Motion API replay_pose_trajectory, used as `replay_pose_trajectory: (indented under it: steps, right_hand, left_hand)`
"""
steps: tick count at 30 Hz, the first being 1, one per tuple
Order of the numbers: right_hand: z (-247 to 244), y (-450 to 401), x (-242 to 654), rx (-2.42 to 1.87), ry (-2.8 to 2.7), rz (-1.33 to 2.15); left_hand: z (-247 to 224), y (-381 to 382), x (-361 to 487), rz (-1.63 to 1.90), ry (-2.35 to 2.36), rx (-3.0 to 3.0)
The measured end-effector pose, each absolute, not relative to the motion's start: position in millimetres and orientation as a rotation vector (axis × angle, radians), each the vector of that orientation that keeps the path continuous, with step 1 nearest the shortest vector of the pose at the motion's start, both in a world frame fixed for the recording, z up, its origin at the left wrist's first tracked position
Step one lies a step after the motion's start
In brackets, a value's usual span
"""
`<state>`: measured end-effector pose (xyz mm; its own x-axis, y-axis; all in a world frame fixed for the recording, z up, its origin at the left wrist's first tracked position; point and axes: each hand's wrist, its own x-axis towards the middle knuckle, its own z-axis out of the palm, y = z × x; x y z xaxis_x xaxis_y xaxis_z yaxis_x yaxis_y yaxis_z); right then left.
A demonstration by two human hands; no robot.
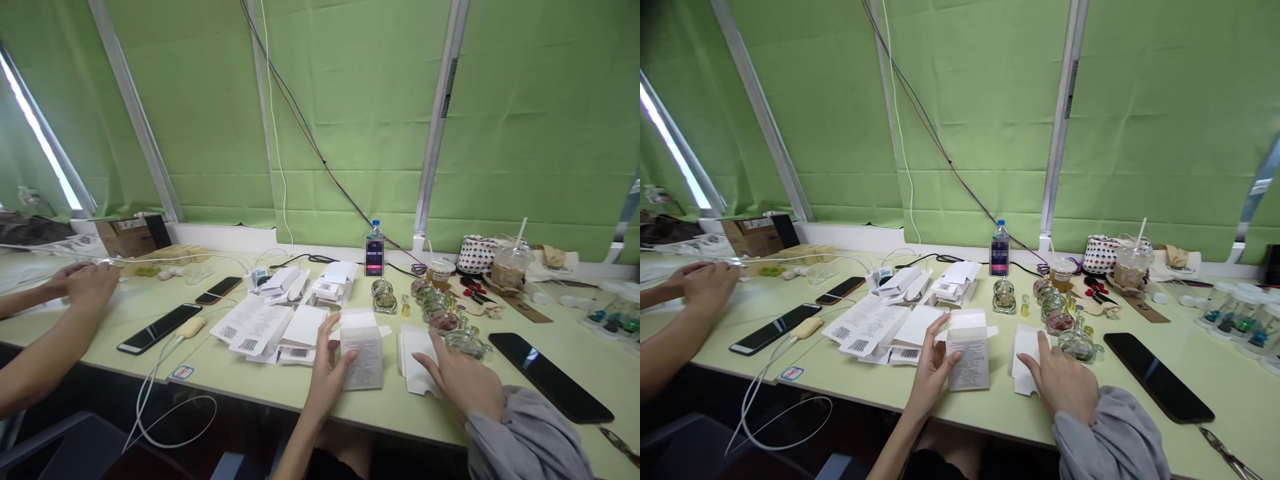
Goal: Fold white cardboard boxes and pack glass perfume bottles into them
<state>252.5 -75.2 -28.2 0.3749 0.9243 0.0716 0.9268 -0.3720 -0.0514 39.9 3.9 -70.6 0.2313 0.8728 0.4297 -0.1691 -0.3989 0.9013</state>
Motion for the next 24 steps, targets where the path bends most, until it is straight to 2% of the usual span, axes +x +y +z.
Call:
replay_pose_trajectory:
  steps: [3,12,20,24]
  right_hand:
    - [-28.6,-71.4,259.3,-2.658,-1.653,0.149]
    - [-59.4,-55.6,269.8,-2.529,-1.765,0.278]
    - [-110.6,-42.8,294.7,-2.184,-1.773,0.051]
    - [-113.0,-40.5,297.6,-2.092,-1.669,-0.084]
  left_hand:
    - [-70.9,3.4,41.2,1.302,0.661,1.486]
    - [-74.0,9.9,38.3,1.135,0.637,1.447]
    - [-75.3,3.3,38.1,1.107,0.747,1.565]
    - [-70.7,-5.1,33.8,1.21,0.865,1.725]
